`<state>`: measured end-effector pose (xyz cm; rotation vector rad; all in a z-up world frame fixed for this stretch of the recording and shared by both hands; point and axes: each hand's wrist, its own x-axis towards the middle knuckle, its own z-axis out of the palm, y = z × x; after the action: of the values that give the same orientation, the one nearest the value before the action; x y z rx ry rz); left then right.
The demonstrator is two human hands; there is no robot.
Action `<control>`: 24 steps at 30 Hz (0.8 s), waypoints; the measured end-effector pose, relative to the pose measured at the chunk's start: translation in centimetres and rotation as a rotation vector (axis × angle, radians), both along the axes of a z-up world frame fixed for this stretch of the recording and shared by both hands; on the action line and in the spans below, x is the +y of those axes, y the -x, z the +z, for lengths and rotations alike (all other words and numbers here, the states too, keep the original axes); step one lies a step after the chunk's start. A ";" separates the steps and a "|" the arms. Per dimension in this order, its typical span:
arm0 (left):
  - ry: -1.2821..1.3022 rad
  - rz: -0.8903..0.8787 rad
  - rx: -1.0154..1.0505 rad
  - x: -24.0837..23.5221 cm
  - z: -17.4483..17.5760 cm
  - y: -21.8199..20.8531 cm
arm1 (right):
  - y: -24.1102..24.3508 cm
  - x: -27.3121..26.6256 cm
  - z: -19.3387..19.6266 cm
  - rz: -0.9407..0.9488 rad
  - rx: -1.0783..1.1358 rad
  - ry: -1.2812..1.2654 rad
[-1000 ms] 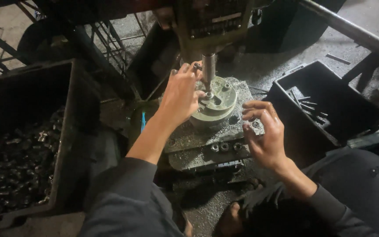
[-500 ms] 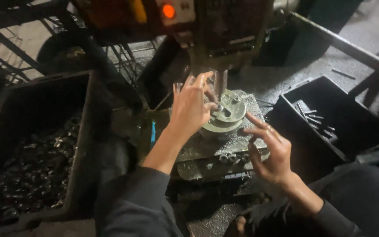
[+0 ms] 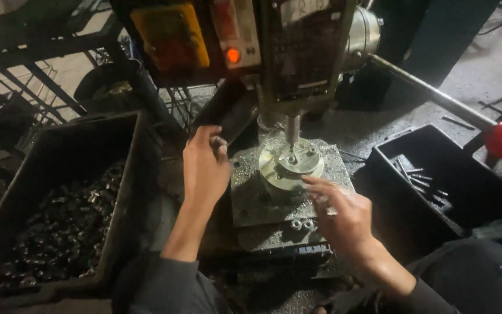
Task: Operating a manual drill press to drill holes into small metal components positioned in a jig.
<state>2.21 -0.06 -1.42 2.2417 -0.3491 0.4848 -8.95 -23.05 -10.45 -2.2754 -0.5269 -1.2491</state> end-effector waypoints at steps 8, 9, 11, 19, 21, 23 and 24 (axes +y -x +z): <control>-0.287 0.141 0.377 2.3 -1.8 -0.2 | -3.3 -1.4 1.4 -0.091 0.354 -0.639; -0.282 0.144 0.372 2.3 -2.4 -0.5 | -3.3 -1.3 1.9 -0.087 0.349 -0.635; -0.385 0.227 0.521 2.7 -3.7 -1.0 | -3.5 -0.8 2.6 -0.140 0.345 -0.595; -0.531 0.315 0.673 3.2 -11.4 -1.8 | -3.4 -0.1 2.7 -0.107 0.342 -0.565; -0.570 0.347 0.669 3.2 -14.6 -1.8 | -3.4 -0.7 1.7 -0.045 0.316 -0.570; -0.660 0.355 0.461 3.5 -18.5 -2.1 | -3.5 -1.3 0.4 0.017 0.244 -0.599; -0.668 0.366 0.463 3.9 -17.7 -1.1 | -3.3 -1.0 0.1 0.027 0.248 -0.608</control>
<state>3.30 3.84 -19.14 2.9936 0.1796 0.0013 -5.67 -24.04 -10.34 -1.8523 -0.0655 -0.9292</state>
